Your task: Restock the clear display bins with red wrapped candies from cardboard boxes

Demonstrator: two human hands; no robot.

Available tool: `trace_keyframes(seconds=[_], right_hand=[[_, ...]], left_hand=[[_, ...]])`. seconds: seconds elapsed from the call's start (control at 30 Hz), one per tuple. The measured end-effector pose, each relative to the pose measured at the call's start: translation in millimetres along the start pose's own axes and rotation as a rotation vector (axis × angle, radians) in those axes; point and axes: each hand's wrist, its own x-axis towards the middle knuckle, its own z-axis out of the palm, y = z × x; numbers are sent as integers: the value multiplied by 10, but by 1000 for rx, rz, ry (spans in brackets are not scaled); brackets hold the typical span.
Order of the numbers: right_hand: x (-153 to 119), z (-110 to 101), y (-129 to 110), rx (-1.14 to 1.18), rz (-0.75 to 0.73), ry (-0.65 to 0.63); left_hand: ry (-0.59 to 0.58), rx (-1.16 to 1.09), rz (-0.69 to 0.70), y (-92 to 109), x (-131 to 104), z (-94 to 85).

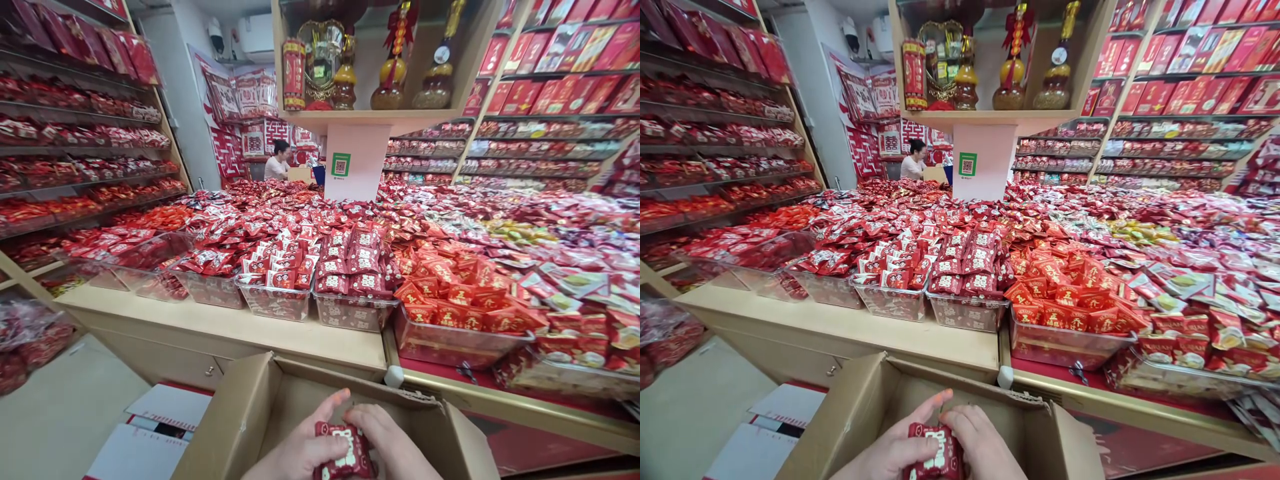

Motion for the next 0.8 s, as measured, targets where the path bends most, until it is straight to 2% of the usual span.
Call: trace_keyframes(seconds=[0.13, 0.27, 0.33, 0.43, 0.5, 0.57, 0.7, 0.8], right_hand=[[-38, 17, 45, 65, 99, 90], [-18, -50, 107, 151, 60, 115], [35, -89, 119, 218, 82, 136], [166, -173, 49, 295, 158, 210], [293, -299, -65, 302, 159, 243], [472, -530, -203, 238, 103, 269], [1039, -1293, -340, -85, -44, 434], [1587, -1871, -218, -382, 41, 538]], left_hand=[[62, 106, 23, -15, 75, -81], [78, 212, 1, 94, 104, -65], [50, 360, 82, 200, 99, -15], [62, 724, 312, 435, 81, 103], [81, 960, 419, 660, 91, 187], [95, 1108, 498, 965, 159, 251], [199, 1173, 747, 1814, 555, 315], [278, 1329, 913, 2467, 1019, 363]])
